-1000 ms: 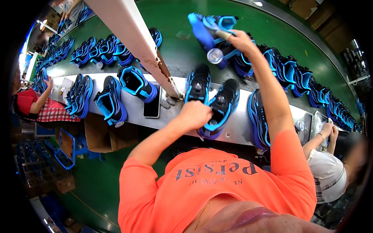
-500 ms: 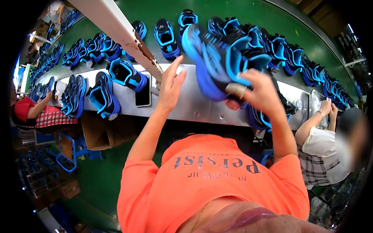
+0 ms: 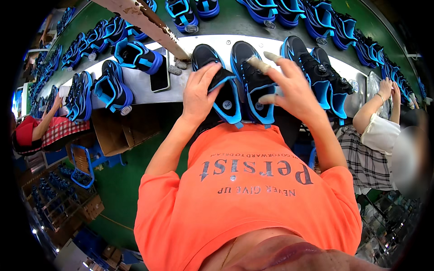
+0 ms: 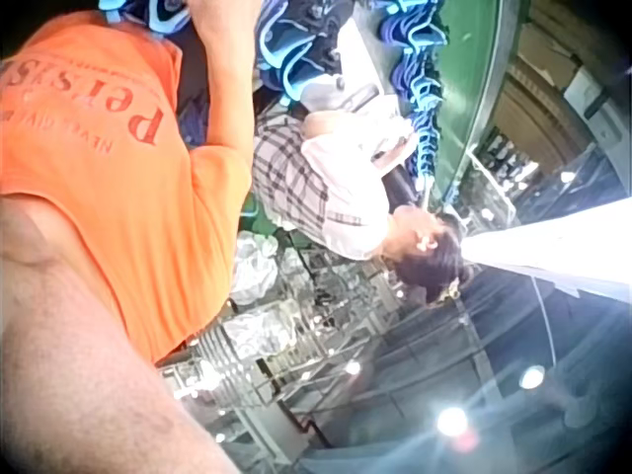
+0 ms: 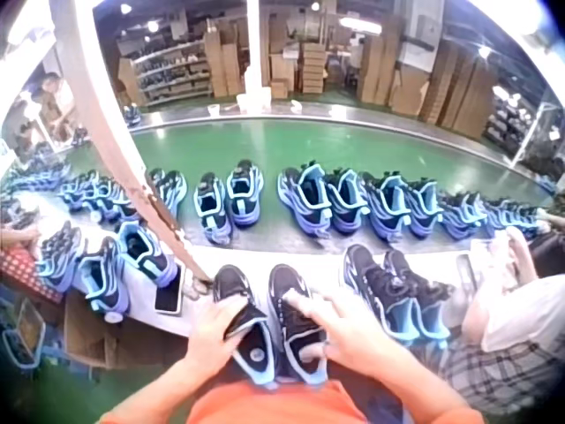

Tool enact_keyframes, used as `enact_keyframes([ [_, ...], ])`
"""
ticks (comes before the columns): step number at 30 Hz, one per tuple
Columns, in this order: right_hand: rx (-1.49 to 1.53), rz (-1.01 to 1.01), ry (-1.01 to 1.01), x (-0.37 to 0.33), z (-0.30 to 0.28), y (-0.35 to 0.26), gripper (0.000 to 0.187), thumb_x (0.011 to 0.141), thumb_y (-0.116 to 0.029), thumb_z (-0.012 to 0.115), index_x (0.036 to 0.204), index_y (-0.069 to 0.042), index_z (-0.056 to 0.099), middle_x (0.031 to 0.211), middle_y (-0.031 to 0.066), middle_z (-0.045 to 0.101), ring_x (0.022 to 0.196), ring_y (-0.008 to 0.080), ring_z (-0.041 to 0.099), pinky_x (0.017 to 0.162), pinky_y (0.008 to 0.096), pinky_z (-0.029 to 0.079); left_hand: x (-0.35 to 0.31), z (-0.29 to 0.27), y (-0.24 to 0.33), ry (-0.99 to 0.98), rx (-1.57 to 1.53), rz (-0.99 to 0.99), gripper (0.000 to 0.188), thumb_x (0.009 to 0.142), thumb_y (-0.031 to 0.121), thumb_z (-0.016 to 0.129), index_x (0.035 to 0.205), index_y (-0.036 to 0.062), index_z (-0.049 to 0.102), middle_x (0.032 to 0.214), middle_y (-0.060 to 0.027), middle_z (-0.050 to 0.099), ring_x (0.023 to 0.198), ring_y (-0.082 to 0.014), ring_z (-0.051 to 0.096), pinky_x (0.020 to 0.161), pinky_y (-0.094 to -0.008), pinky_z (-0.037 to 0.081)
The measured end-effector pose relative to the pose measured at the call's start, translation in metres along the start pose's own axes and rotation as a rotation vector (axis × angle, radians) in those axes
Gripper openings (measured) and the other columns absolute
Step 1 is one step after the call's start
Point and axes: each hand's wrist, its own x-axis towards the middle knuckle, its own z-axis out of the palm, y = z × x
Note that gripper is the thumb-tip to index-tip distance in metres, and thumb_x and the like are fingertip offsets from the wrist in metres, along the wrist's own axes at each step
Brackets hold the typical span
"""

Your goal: The person picks up shoes from a conveyor line, inserts padding or lining components by hand, and tests the rotating lacing mechanism on the front of each shoe.

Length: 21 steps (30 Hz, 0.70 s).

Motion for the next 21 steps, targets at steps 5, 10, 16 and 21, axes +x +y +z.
enact_keyframes([
  [5, 0.157, 0.052, 0.03, -0.006, 0.056, 0.032, 0.05, 0.069, -0.002, 0.077, 0.116, -0.011, 0.064, 0.101, 0.0122, 0.067, 0.093, 0.0318, 0.064, 0.078, 0.037, 0.053, -0.008, 0.012, 0.01, -0.067, -0.103, 0.0, 0.039, 0.071, -0.009, 0.061, 0.106, 0.006, 0.064, 0.103, -0.013, 0.067, 0.095, -0.0354, 0.062, 0.086, -0.0397, 0.048],
  [10, 0.226, 0.155, 0.008, -0.001, 0.048, 0.023, 0.041, 0.074, -0.001, 0.073, 0.114, -0.011, 0.066, 0.101, 0.0113, 0.068, 0.094, 0.0329, 0.065, 0.081, 0.0361, 0.053, -0.015, 0.002, 0.008, -0.172, -0.107, -0.087, 0.046, 0.067, -0.012, 0.057, 0.108, 0.0091, 0.066, 0.118, -0.0077, 0.064, 0.103, -0.0309, 0.056, 0.089, -0.0363, 0.046],
  [16, 0.103, 0.107, 0.021, -0.03, 0.053, 0.004, 0.053, 0.068, 0.005, 0.071, 0.118, -0.013, 0.065, 0.1, 0.009, 0.063, 0.092, 0.032, 0.063, 0.076, 0.0382, 0.053, -0.031, 0.006, 0.011, -0.175, -0.019, -0.004, 0.041, 0.065, -0.014, 0.056, 0.093, 0.0121, 0.07, 0.121, -0.0012, 0.064, 0.096, -0.0287, 0.051, 0.086, -0.034, 0.046],
  [21, -0.087, 0.012, -0.002, -0.021, 0.055, 0.005, 0.047, 0.07, 0.001, 0.068, 0.115, -0.011, 0.064, 0.106, 0.0112, 0.062, 0.096, 0.0301, 0.063, 0.078, 0.0365, 0.054, -0.033, 0.018, 0.017, -0.085, 0.157, 0.051, 0.052, 0.068, -0.01, 0.057, 0.112, 0.0147, 0.069, 0.131, -0.0005, 0.059, 0.1, -0.0272, 0.05, 0.092, -0.0362, 0.042],
])
